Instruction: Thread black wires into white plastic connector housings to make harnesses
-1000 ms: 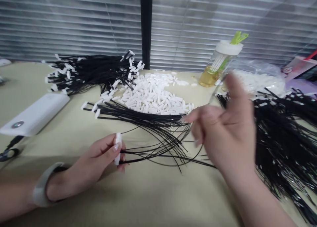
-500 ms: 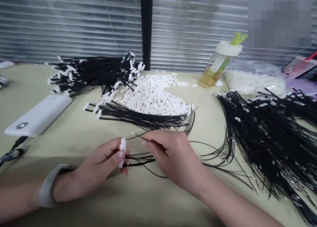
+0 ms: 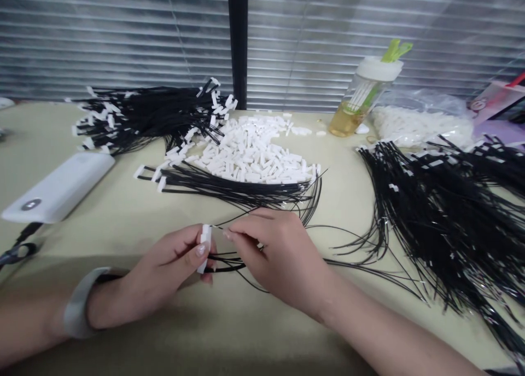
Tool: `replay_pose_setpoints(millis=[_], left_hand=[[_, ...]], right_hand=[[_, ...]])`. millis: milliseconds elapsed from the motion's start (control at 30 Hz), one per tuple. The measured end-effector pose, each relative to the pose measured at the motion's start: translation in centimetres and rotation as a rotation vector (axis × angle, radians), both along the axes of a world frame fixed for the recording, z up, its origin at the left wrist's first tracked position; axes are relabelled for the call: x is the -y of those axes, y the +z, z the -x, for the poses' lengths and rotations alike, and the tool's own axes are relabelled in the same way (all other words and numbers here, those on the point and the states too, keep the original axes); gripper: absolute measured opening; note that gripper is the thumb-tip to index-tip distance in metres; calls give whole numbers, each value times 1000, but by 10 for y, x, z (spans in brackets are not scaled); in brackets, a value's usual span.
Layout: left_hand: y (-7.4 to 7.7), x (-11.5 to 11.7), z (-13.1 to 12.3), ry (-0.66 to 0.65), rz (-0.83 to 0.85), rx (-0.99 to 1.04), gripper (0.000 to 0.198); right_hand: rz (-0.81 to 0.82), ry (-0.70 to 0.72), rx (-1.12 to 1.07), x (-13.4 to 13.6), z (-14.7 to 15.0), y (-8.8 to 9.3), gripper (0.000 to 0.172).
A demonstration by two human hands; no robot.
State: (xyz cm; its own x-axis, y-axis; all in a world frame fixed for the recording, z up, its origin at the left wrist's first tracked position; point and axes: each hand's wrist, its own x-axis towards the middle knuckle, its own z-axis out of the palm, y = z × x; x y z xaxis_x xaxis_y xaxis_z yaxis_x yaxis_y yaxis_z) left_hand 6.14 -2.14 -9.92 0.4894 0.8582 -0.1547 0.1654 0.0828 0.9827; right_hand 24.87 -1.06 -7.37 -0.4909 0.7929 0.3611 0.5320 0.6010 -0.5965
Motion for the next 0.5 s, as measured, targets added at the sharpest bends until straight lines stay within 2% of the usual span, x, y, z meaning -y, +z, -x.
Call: replay_pose_setpoints(millis=[233,500], left_hand=[[3,0,-2,-14,-28,-67,21],[0,1,1,-38,-64,-157,24]], right_hand=[[-71,-14,83,1,1,-3,16],[-294,-24,233,1,-1,-9,17]])
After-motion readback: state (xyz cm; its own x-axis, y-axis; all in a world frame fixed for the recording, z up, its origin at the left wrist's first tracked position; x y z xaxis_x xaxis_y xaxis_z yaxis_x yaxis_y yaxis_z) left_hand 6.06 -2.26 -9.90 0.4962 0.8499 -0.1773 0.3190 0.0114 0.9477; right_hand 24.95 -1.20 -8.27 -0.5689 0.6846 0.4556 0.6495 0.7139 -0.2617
